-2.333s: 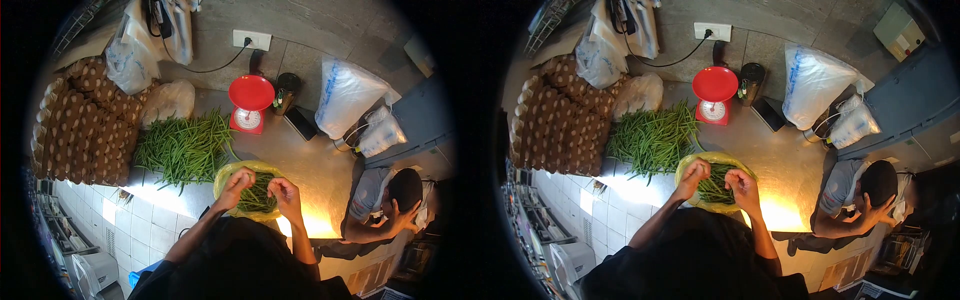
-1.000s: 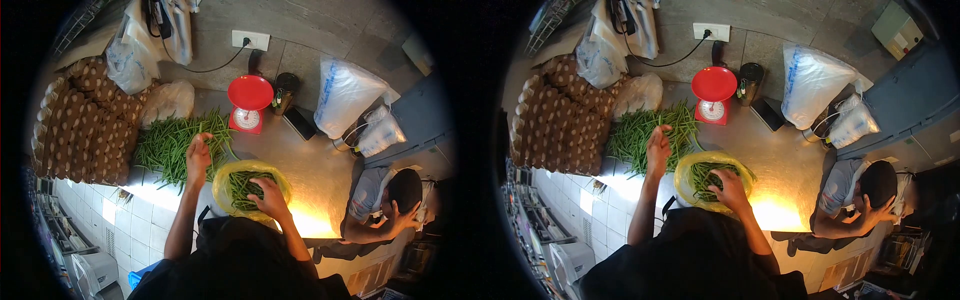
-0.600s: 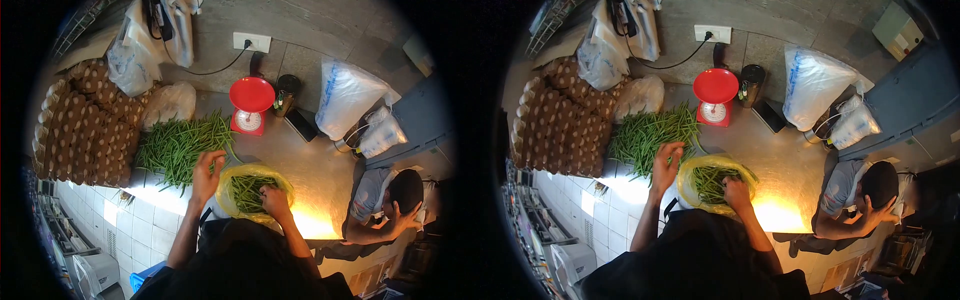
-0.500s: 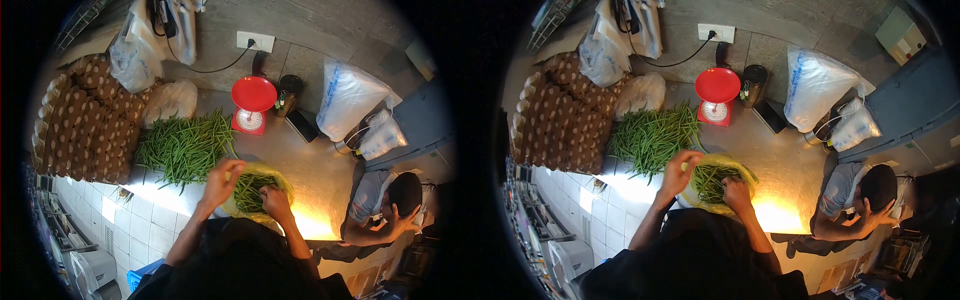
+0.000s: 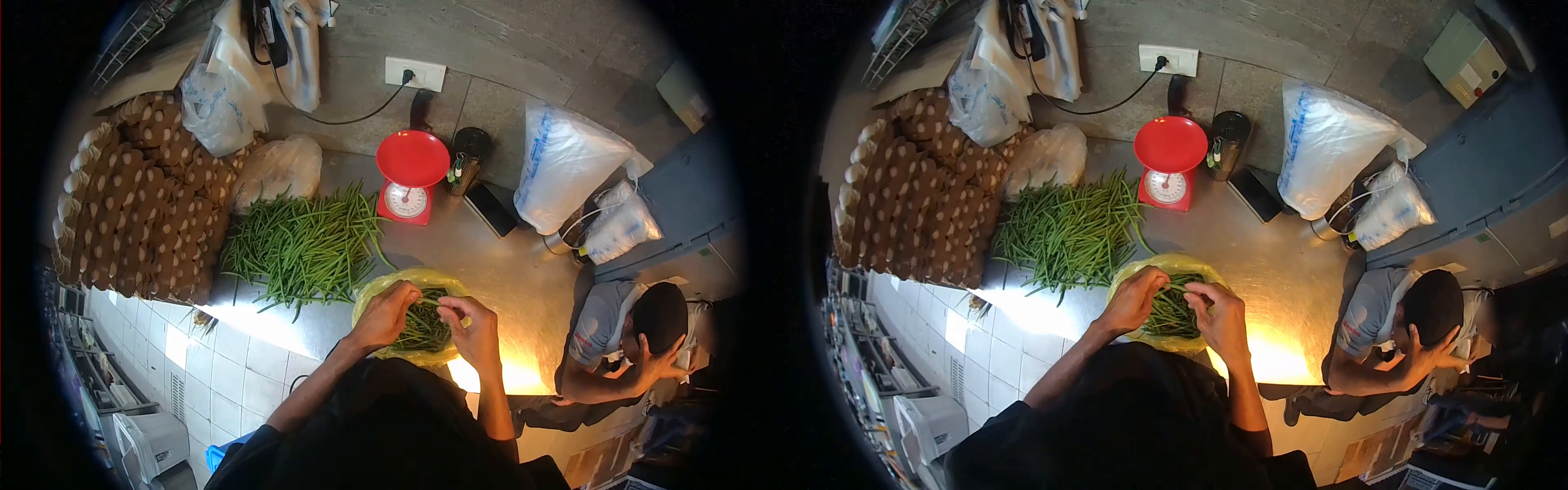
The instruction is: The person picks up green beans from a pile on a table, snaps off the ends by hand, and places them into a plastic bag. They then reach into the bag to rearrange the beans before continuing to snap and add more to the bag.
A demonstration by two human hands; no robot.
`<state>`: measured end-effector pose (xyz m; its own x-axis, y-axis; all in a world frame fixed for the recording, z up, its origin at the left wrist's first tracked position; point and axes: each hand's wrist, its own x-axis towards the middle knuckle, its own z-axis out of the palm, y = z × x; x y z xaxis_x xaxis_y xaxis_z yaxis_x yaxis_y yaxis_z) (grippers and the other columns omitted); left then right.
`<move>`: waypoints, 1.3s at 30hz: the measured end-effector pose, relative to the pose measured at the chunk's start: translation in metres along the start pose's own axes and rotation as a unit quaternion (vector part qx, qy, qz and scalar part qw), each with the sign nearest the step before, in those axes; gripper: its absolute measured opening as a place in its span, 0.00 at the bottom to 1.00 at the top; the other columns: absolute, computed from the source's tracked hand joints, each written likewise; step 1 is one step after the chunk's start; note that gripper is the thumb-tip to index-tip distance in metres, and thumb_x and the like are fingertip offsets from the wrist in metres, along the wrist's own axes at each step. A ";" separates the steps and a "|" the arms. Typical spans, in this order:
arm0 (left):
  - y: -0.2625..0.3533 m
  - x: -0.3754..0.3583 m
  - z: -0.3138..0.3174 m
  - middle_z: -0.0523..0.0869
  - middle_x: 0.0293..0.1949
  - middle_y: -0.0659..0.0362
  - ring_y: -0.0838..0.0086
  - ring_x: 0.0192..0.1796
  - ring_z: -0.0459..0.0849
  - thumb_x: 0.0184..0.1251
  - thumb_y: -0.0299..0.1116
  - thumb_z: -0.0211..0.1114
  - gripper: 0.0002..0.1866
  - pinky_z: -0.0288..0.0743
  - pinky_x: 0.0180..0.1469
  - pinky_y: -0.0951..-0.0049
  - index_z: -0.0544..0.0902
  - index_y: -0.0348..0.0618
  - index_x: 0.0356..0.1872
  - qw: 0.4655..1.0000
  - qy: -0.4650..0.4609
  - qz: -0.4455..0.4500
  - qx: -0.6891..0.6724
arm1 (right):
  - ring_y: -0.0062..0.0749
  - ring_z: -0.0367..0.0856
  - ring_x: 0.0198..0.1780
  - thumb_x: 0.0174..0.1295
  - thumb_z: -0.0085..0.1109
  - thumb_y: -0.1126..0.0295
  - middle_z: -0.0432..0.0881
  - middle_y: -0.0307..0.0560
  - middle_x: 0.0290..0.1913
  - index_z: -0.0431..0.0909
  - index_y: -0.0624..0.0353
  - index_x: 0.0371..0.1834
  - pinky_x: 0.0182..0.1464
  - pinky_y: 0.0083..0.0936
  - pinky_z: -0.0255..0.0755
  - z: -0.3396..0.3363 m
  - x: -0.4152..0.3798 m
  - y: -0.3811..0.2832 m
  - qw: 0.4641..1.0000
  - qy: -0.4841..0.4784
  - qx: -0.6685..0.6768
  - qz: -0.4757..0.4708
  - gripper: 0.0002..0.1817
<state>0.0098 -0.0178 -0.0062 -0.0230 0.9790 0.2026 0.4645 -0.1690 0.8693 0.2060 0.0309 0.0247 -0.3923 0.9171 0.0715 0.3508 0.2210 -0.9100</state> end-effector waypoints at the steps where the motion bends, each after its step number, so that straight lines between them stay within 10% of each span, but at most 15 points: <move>1: 0.000 0.000 -0.001 0.83 0.40 0.46 0.44 0.44 0.83 0.78 0.28 0.55 0.05 0.76 0.45 0.53 0.76 0.38 0.47 1.000 0.000 0.001 0.000 | 0.26 0.87 0.35 0.64 0.69 0.78 0.89 0.50 0.37 0.86 0.67 0.46 0.39 0.22 0.79 0.001 -0.001 0.003 1.000 0.000 0.000 -0.001 0.09; 10: 0.012 0.003 -0.001 0.83 0.39 0.47 0.44 0.41 0.82 0.79 0.29 0.55 0.04 0.75 0.42 0.52 0.75 0.42 0.47 1.000 0.004 0.006 0.019 | 0.27 0.88 0.35 0.66 0.66 0.79 0.90 0.51 0.39 0.86 0.67 0.46 0.39 0.22 0.80 0.003 0.004 0.013 0.994 0.086 0.067 0.023 0.08; 19: 0.019 0.006 0.004 0.85 0.42 0.49 0.47 0.44 0.84 0.76 0.33 0.61 0.08 0.77 0.43 0.54 0.79 0.43 0.51 1.000 -0.018 -0.001 0.017 | 0.21 0.84 0.34 0.66 0.67 0.78 0.87 0.44 0.34 0.86 0.67 0.41 0.40 0.19 0.78 -0.003 0.012 0.001 0.998 0.040 -0.012 -0.044 0.04; 31: 0.014 0.002 0.006 0.83 0.42 0.53 0.62 0.45 0.83 0.79 0.31 0.60 0.09 0.75 0.47 0.64 0.80 0.39 0.53 0.997 -0.074 -0.008 -0.024 | 0.18 0.79 0.34 0.68 0.67 0.74 0.83 0.37 0.32 0.85 0.63 0.41 0.42 0.18 0.73 -0.009 0.004 0.027 0.950 -0.117 0.262 0.123 0.04; 37: 0.008 0.008 0.007 0.69 0.32 0.65 0.78 0.32 0.66 0.86 0.42 0.49 0.13 0.64 0.38 0.74 0.75 0.44 0.44 0.878 -0.024 -0.150 -0.453 | 0.20 0.81 0.39 0.67 0.69 0.71 0.84 0.37 0.36 0.85 0.62 0.46 0.45 0.20 0.74 -0.002 0.007 0.037 0.920 -0.078 0.367 0.113 0.08; 39: 0.017 0.010 0.003 0.60 0.31 0.68 0.80 0.31 0.56 0.87 0.46 0.45 0.14 0.55 0.37 0.77 0.70 0.49 0.43 0.792 0.010 -0.142 -0.594 | 0.22 0.81 0.42 0.66 0.69 0.74 0.85 0.41 0.42 0.83 0.63 0.51 0.51 0.23 0.74 0.007 0.005 0.024 0.991 -0.057 0.118 0.001 0.12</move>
<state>0.0204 -0.0109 0.0095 0.0029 0.9967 -0.0810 -0.7222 0.0581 0.6893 0.2069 0.0386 0.0001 -0.4896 0.8712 0.0351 0.1490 0.1233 -0.9811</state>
